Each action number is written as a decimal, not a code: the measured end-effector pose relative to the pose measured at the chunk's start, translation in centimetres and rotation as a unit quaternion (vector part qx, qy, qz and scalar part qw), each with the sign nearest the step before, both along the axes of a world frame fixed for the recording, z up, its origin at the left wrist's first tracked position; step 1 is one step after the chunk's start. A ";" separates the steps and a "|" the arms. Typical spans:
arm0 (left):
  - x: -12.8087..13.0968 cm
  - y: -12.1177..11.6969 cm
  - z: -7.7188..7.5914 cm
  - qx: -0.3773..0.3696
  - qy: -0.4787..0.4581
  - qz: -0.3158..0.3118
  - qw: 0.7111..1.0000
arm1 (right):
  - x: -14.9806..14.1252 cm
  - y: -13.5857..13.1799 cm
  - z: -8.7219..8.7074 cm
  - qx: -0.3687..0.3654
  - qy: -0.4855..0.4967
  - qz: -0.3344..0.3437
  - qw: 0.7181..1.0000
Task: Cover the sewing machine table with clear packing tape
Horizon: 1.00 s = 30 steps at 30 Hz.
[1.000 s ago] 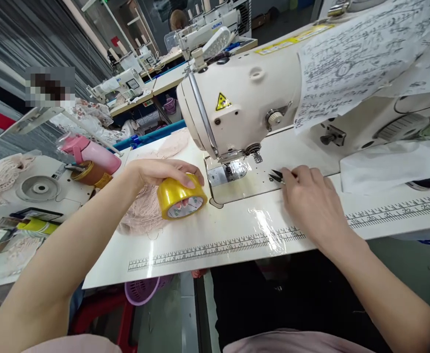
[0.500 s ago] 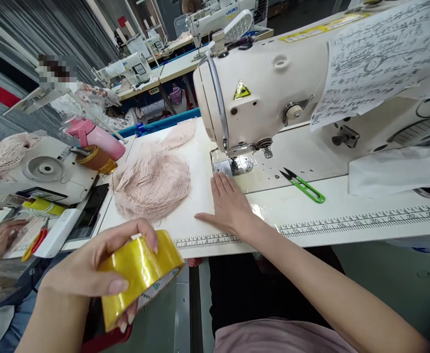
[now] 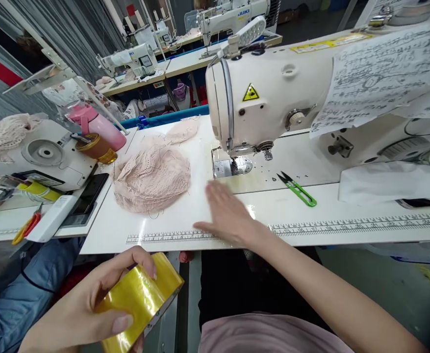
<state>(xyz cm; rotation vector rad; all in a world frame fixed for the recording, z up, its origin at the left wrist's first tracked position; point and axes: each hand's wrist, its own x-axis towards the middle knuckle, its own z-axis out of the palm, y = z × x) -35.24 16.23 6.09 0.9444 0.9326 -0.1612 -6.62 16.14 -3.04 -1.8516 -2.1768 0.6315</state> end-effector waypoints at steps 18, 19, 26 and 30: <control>9.6 -3.3 -2.4 0.070 -0.179 0.063 0.979 | 6.3 -11.4 3.8 0.121 0.252 -0.122 0.952; 9.8 -3.6 -2.5 0.067 -0.180 0.057 0.980 | 7.0 -11.5 3.7 0.104 0.262 -0.147 0.948; 11.6 -5.6 -2.6 0.034 -0.178 0.029 0.983 | 15.2 -10.9 1.8 0.013 0.295 -0.251 0.922; 12.4 -6.4 -3.2 0.019 -0.185 0.040 0.982 | 17.4 -10.6 0.6 0.042 0.278 -0.334 0.900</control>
